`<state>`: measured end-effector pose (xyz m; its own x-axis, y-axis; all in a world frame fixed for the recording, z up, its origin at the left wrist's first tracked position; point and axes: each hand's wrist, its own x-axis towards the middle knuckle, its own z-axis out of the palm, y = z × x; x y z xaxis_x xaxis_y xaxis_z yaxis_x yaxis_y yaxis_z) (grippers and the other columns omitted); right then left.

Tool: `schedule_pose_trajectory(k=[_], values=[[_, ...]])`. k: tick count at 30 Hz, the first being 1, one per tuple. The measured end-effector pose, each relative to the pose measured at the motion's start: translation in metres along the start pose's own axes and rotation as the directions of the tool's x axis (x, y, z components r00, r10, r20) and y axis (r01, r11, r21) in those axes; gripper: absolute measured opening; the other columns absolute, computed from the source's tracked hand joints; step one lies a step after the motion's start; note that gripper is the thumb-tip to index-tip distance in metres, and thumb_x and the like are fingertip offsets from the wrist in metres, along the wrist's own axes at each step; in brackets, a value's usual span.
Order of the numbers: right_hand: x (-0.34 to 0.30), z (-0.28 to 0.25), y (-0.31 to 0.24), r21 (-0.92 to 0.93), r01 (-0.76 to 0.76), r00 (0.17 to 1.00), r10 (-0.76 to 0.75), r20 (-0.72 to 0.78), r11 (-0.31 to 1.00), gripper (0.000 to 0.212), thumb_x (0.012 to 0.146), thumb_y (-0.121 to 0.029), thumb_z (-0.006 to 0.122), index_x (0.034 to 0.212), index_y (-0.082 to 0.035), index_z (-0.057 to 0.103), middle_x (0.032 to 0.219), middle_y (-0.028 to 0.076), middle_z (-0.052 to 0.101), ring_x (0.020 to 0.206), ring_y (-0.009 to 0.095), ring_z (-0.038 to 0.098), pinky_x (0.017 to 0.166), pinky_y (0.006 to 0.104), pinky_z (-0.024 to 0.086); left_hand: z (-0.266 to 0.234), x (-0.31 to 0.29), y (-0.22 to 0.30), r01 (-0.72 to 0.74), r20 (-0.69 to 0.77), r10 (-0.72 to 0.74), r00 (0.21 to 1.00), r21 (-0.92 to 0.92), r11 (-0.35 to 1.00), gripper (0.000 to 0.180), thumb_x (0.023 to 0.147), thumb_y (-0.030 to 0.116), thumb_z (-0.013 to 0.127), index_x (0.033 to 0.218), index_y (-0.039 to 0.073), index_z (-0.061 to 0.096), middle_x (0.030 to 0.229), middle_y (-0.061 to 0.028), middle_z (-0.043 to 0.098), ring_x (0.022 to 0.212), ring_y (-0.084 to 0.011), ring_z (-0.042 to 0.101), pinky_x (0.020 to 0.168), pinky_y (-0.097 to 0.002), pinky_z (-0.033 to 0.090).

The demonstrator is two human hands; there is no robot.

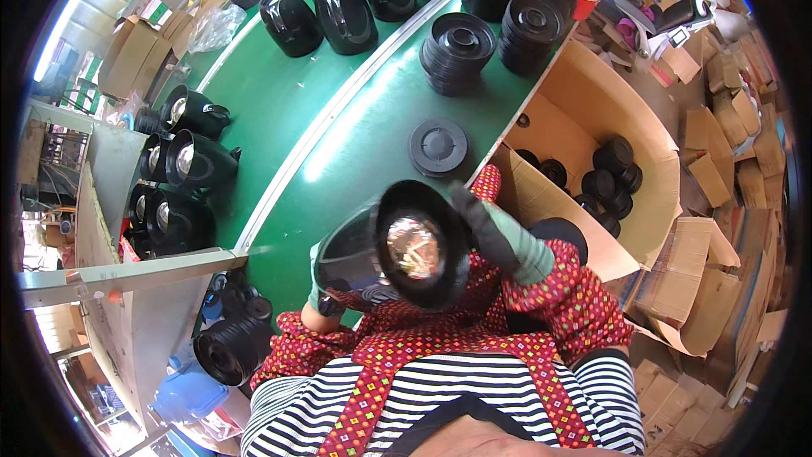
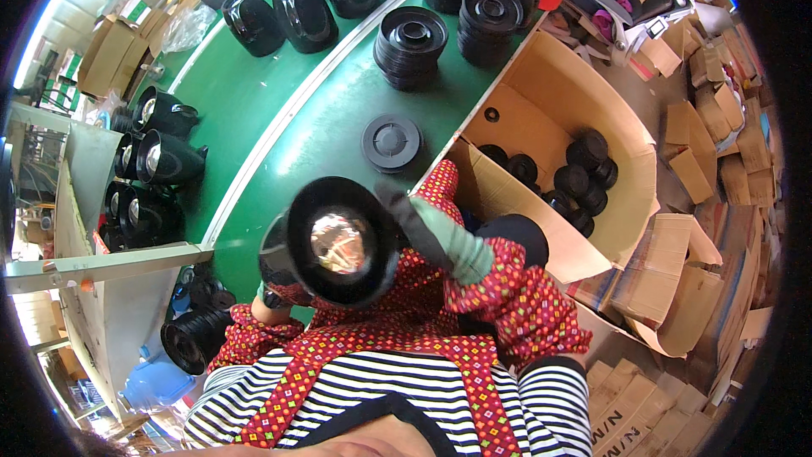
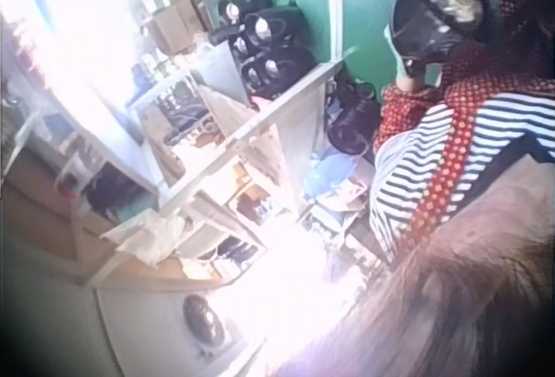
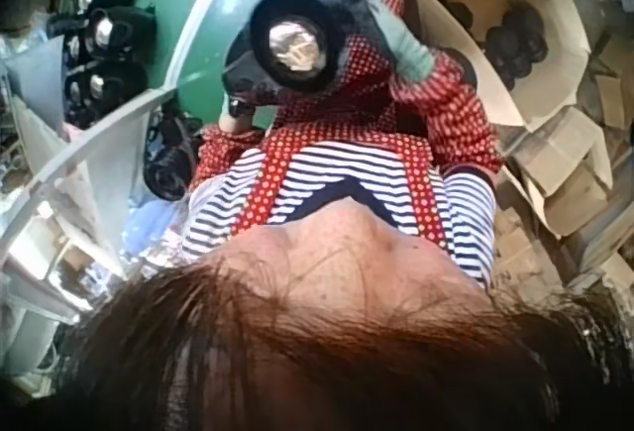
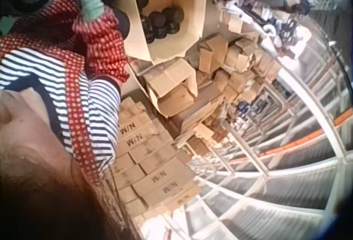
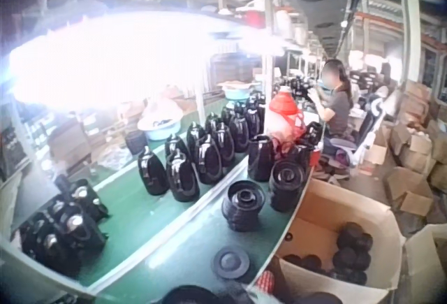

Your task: The person assembles black plastic kettles by inserting a metal rod into the base and securing a lid. They repeatedly pick up kettle bodies and lids from a green workbench and a cardboard box, insert the rod, and place the assembled units back on the bench.

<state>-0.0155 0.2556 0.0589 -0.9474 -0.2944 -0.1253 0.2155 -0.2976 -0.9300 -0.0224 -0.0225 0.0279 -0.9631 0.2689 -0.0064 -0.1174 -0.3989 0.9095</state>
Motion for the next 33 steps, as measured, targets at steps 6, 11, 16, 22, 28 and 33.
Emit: schedule_pose_trajectory(k=[6,11,16,22,28,33], values=[[0.13,-0.039,0.024,-0.99,-0.108,0.988,-0.117,-0.098,-0.089,0.108,0.075,-0.063,0.084,0.166,-0.033,0.034,0.166,0.033,0.027,0.153,0.054,0.023,0.124,0.0639,0.022,-0.034,-0.006,0.017,0.006,-0.1,-0.007,0.995,-0.006,1.0,0.057,0.102,0.015,0.067,0.152,0.0,0.045,0.153,-0.0223,0.054,0.131,-0.0364,0.062,0.112,-0.048,0.052],[0.141,-0.067,0.052,-0.986,-0.004,0.998,-0.069,0.007,-0.165,0.108,0.072,-0.065,0.085,0.164,-0.029,0.039,0.161,0.034,0.031,0.148,0.055,0.03,0.122,0.0634,0.025,-0.044,-0.013,0.015,0.041,-0.065,-0.042,0.997,-0.01,0.999,0.056,0.102,0.016,0.066,0.152,0.0,0.046,0.152,-0.022,0.055,0.131,-0.0359,0.062,0.113,-0.0475,0.051],[0.081,-0.035,-0.012,-0.889,0.193,0.916,-0.401,0.011,0.415,0.097,0.083,-0.05,0.083,0.164,-0.018,0.04,0.158,0.026,0.038,0.145,0.047,0.037,0.123,0.0536,0.031,-0.029,-0.012,0.009,0.066,0.075,-0.068,0.995,0.026,0.997,0.056,0.102,0.017,0.066,0.152,-0.001,0.048,0.151,-0.0216,0.056,0.132,-0.0354,0.062,0.114,-0.047,0.05],[-0.042,0.029,-0.078,-0.683,0.336,0.915,-0.396,0.073,0.649,0.099,0.088,-0.056,0.077,0.163,-0.004,0.04,0.162,0.026,0.038,0.148,0.044,0.037,0.124,0.0503,0.027,0.005,-0.01,0.0,0.07,0.271,-0.082,0.959,0.053,0.996,0.055,0.103,0.019,0.065,0.152,-0.001,0.049,0.151,-0.0212,0.057,0.132,-0.0348,0.061,0.114,-0.0463,0.049],[-0.111,0.034,-0.079,-0.684,0.416,0.857,-0.509,0.075,0.599,0.101,0.086,-0.059,0.079,0.163,-0.006,0.041,0.163,0.025,0.036,0.149,0.042,0.035,0.124,0.0506,0.025,0.038,-0.016,-0.002,0.032,0.514,-0.118,0.85,0.174,0.984,0.054,0.103,0.02,0.064,0.151,-0.001,0.05,0.15,-0.0208,0.058,0.132,-0.0342,0.061,0.115,-0.0457,0.048],[-0.149,0.036,-0.085,-0.78,0.475,0.778,-0.608,0.157,0.406,0.106,0.083,-0.058,0.081,0.162,-0.002,0.04,0.164,0.028,0.034,0.151,0.044,0.033,0.124,0.054,0.025,0.047,-0.028,-0.011,-0.152,0.693,-0.118,0.711,0.315,0.937,0.054,0.104,0.021,0.063,0.151,-0.002,0.051,0.149,-0.0205,0.059,0.132,-0.0337,0.061,0.115,-0.0451,0.047]])
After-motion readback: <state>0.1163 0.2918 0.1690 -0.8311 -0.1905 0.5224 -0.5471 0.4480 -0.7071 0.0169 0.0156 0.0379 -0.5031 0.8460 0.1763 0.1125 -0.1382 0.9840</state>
